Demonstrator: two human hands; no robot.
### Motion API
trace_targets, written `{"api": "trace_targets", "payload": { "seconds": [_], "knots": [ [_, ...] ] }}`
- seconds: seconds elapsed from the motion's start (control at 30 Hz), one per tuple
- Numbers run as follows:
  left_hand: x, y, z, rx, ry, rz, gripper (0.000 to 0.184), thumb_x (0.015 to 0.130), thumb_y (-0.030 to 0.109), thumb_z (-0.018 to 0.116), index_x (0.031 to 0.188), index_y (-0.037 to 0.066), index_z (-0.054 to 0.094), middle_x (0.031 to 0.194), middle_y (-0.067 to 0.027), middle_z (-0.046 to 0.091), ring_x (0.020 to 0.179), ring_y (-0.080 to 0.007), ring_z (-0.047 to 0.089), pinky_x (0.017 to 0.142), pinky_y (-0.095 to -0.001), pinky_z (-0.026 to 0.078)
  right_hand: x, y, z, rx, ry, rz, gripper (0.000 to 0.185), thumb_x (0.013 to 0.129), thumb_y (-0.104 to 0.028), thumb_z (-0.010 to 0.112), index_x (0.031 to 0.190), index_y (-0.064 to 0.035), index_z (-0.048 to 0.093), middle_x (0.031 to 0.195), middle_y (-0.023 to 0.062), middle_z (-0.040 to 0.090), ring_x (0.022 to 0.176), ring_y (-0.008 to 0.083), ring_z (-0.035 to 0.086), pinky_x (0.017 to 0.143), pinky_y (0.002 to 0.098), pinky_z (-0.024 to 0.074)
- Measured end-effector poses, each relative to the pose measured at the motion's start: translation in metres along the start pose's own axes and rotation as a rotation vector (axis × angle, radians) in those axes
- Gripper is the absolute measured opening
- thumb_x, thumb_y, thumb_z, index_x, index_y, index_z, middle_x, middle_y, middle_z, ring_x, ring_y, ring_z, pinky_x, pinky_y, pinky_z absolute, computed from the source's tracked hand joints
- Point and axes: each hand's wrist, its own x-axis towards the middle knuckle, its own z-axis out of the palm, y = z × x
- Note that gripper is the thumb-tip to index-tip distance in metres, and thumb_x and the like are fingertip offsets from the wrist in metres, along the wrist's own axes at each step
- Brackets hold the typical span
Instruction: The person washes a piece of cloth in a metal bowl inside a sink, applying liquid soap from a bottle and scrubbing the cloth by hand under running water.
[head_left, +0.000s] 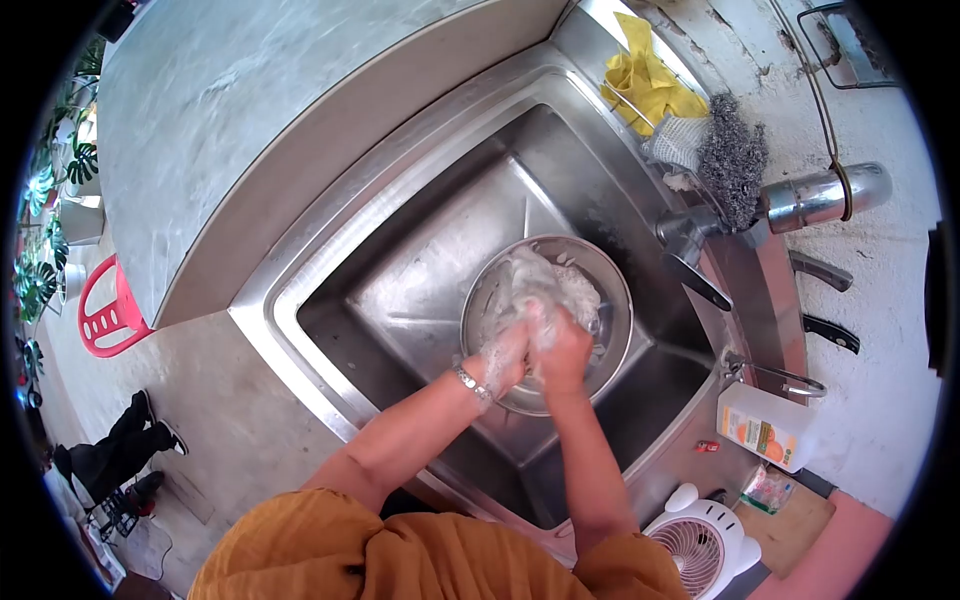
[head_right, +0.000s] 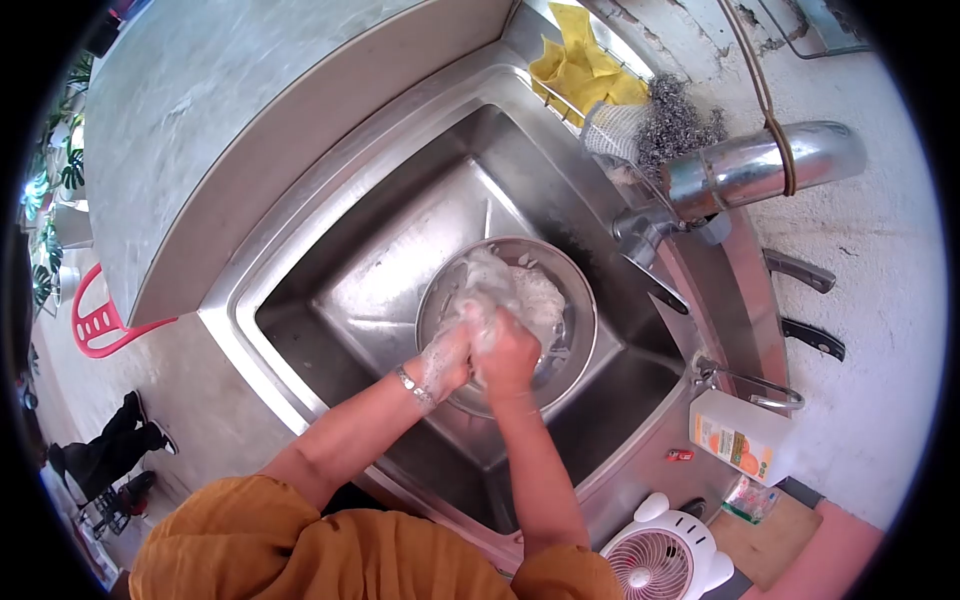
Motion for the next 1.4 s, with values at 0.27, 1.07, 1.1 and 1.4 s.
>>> {"api": "trace_targets", "payload": {
  "seconds": [0.27,1.07,1.1,1.4],
  "knots": [
    [0.029,-0.022,-0.034,0.206,-0.382,0.399,0.034,0.092,0.017,0.039,0.122,0.002,0.045,0.114,-0.0105,0.054,0.103,-0.0192,0.053,0.090,-0.0322,0.043,-0.038,-0.035,-0.003,0.029,0.089,-0.099,0.024,0.075,-0.030,0.067,0.079,-0.0066,0.063,0.062,0.0129,0.058,0.055,0.0309,0.058,0.052,0.0379,0.0467],
    [0.011,-0.013,-0.025,0.039,-0.176,0.235,0.033,0.092,0.026,0.042,0.117,0.007,0.048,0.110,-0.0088,0.056,0.100,-0.0194,0.054,0.087,-0.0324,0.045,-0.029,-0.040,0.000,0.087,0.133,-0.062,0.024,0.072,-0.028,0.070,0.074,-0.0059,0.061,0.062,0.0141,0.059,0.054,0.0317,0.058,0.050,0.0379,0.0462],
    [0.012,-0.011,-0.029,-0.097,-0.285,0.198,0.032,0.092,0.026,0.044,0.117,0.007,0.049,0.108,-0.0089,0.057,0.097,-0.0196,0.055,0.085,-0.0324,0.046,-0.036,-0.048,-0.003,0.025,0.083,-0.136,0.024,0.072,-0.028,0.070,0.073,-0.0058,0.061,0.060,0.0130,0.057,0.052,0.0314,0.057,0.049,0.0375,0.0460],
    [0.008,-0.013,-0.010,0.002,0.064,0.083,0.025,0.088,0.018,0.050,0.106,0.002,0.055,0.095,-0.0099,0.060,0.085,-0.0178,0.060,0.073,-0.0287,0.049,0.002,0.024,0.004,0.039,0.031,0.096,0.025,0.074,-0.026,0.067,0.085,-0.0034,0.063,0.073,0.0193,0.062,0.065,0.0371,0.060,0.060,0.0412,0.0483]
  ]
}}
